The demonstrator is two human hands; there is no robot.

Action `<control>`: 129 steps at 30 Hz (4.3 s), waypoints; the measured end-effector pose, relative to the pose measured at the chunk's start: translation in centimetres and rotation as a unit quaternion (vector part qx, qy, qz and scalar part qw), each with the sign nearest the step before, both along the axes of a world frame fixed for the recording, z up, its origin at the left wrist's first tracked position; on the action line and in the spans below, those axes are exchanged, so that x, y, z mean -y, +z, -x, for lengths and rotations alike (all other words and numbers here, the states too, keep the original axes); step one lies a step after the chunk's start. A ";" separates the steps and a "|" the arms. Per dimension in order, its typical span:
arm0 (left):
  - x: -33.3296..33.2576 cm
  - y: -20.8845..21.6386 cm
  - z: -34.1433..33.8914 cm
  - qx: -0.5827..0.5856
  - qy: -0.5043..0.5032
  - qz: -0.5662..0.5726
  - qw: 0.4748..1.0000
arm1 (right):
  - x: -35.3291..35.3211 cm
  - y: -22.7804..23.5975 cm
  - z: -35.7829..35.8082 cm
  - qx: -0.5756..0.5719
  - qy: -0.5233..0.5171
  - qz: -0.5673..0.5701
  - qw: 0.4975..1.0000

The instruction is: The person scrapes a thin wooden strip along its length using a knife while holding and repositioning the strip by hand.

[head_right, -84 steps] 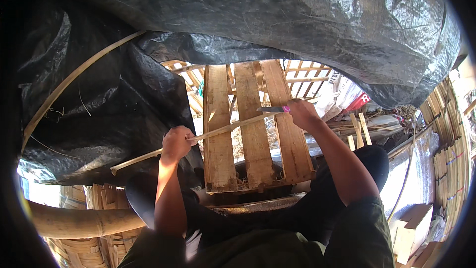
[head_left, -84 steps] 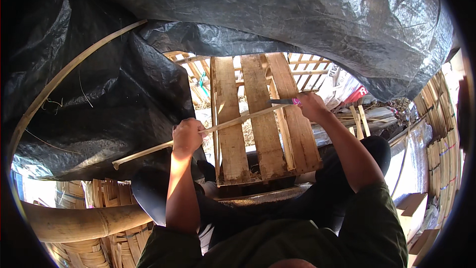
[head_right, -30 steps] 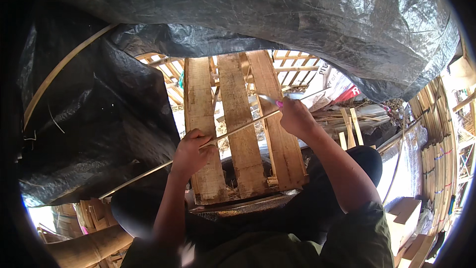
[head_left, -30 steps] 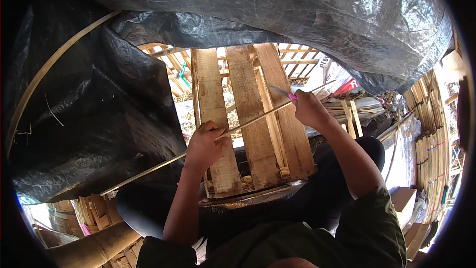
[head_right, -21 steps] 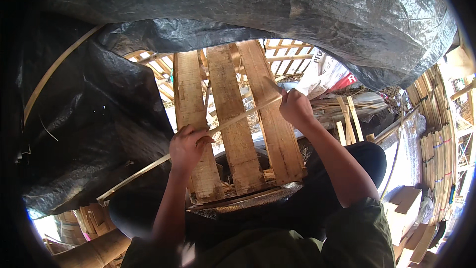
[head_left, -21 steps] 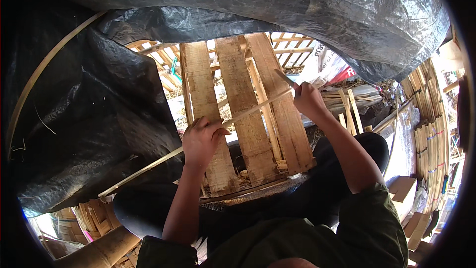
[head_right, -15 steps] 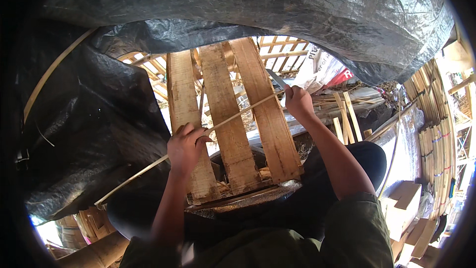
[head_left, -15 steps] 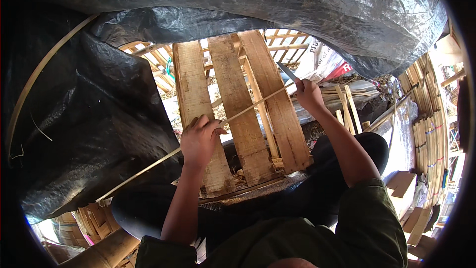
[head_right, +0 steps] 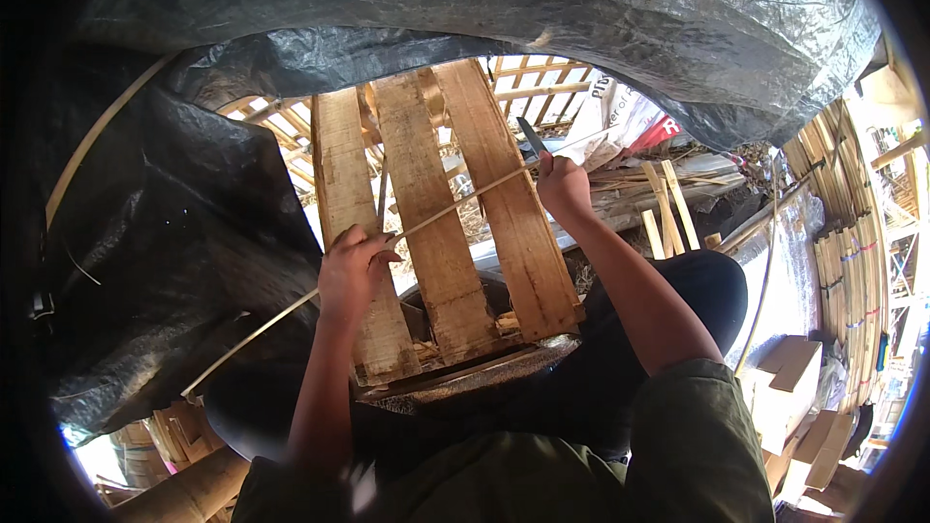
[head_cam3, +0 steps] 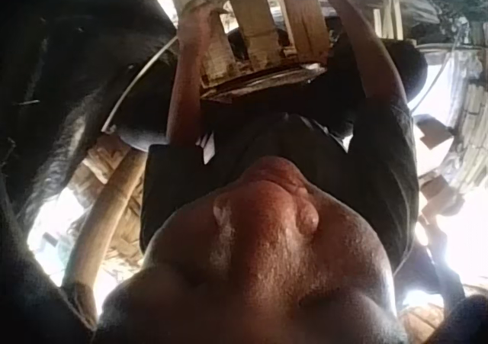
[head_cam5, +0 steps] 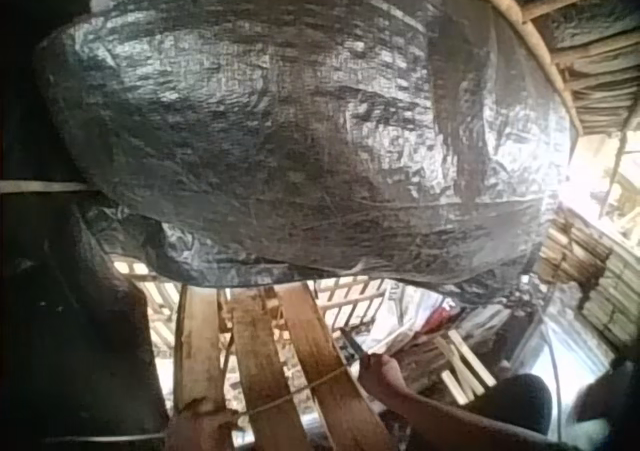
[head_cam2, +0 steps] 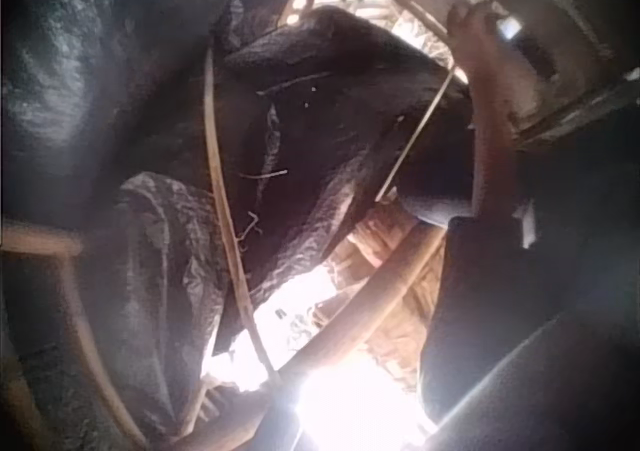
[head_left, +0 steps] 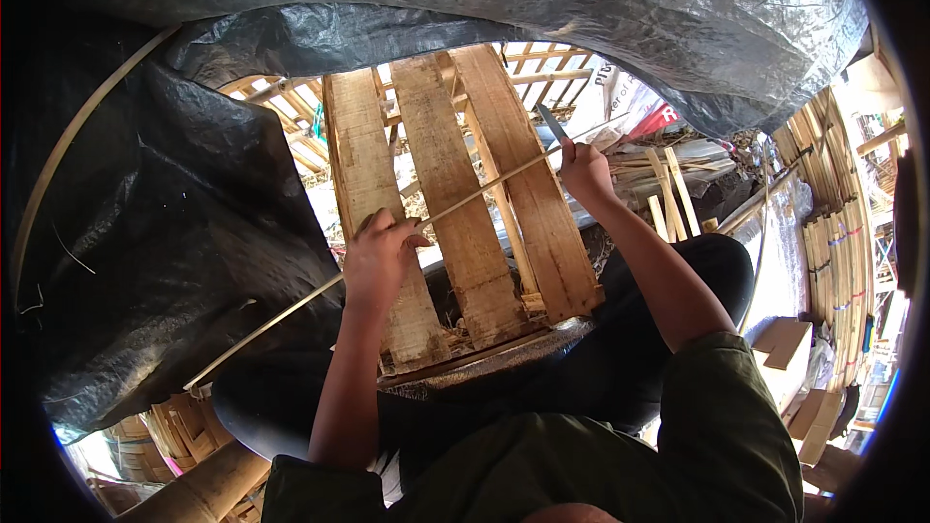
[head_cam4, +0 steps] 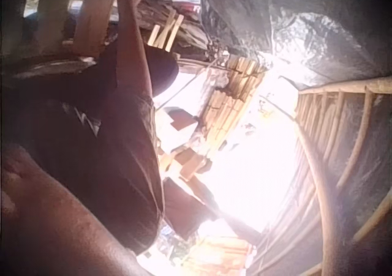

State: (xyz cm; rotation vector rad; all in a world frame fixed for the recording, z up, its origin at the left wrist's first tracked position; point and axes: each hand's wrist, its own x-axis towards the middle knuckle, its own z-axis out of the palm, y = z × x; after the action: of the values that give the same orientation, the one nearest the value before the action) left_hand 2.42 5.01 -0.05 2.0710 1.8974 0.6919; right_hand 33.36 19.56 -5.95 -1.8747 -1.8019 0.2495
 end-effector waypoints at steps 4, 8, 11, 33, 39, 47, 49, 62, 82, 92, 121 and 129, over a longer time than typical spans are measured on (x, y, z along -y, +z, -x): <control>0.1 0.4 -0.2 0.002 0.015 0.011 1.000 | 0.1 0.1 0.0 -0.007 -0.002 0.006 1.000; 0.1 1.3 -0.1 0.016 0.028 0.045 0.998 | -0.6 1.0 -0.3 -0.021 0.004 0.064 0.998; 0.3 1.7 0.8 0.019 -0.028 0.014 0.999 | -1.0 1.3 -0.6 -0.024 0.027 0.085 0.996; -0.3 0.4 -0.3 -0.021 0.010 -0.055 0.998 | -3.9 -1.5 -4.1 -0.018 -0.003 0.074 0.997; -0.4 -0.5 -0.6 -0.051 0.037 -0.079 0.995 | -3.1 0.6 -3.4 -0.017 -0.016 0.083 0.996; -0.6 -0.1 -0.4 -0.047 0.035 -0.106 0.993 | -1.8 0.0 -1.0 -0.003 -0.006 0.037 0.999; -0.8 0.6 -0.4 -0.043 0.057 -0.029 0.997 | -2.7 0.7 -2.0 -0.004 0.012 0.053 0.999; -1.0 0.5 -0.1 0.004 0.051 -0.033 0.998 | -3.1 -1.5 -1.4 -0.035 0.017 0.154 0.987; -0.9 0.0 -0.2 -0.031 0.066 -0.027 0.997 | -2.5 -0.2 -1.6 -0.028 0.011 0.083 0.996; -1.0 0.1 -0.2 -0.001 0.053 -0.033 0.998 | -4.4 0.2 -3.6 -0.040 0.001 0.127 0.991; -0.9 0.2 0.8 0.079 0.002 0.045 0.996 | -1.3 -1.9 -0.8 0.105 0.191 -0.090 0.972; -1.0 0.3 0.6 0.052 -0.001 0.015 0.999 | -2.5 -0.8 -2.4 0.031 0.027 -0.018 0.999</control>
State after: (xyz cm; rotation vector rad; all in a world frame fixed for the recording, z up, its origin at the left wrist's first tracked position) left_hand 1.84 6.03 0.22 1.9782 1.8367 0.7512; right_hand 35.72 22.03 -6.79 -1.8289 -1.8872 0.1779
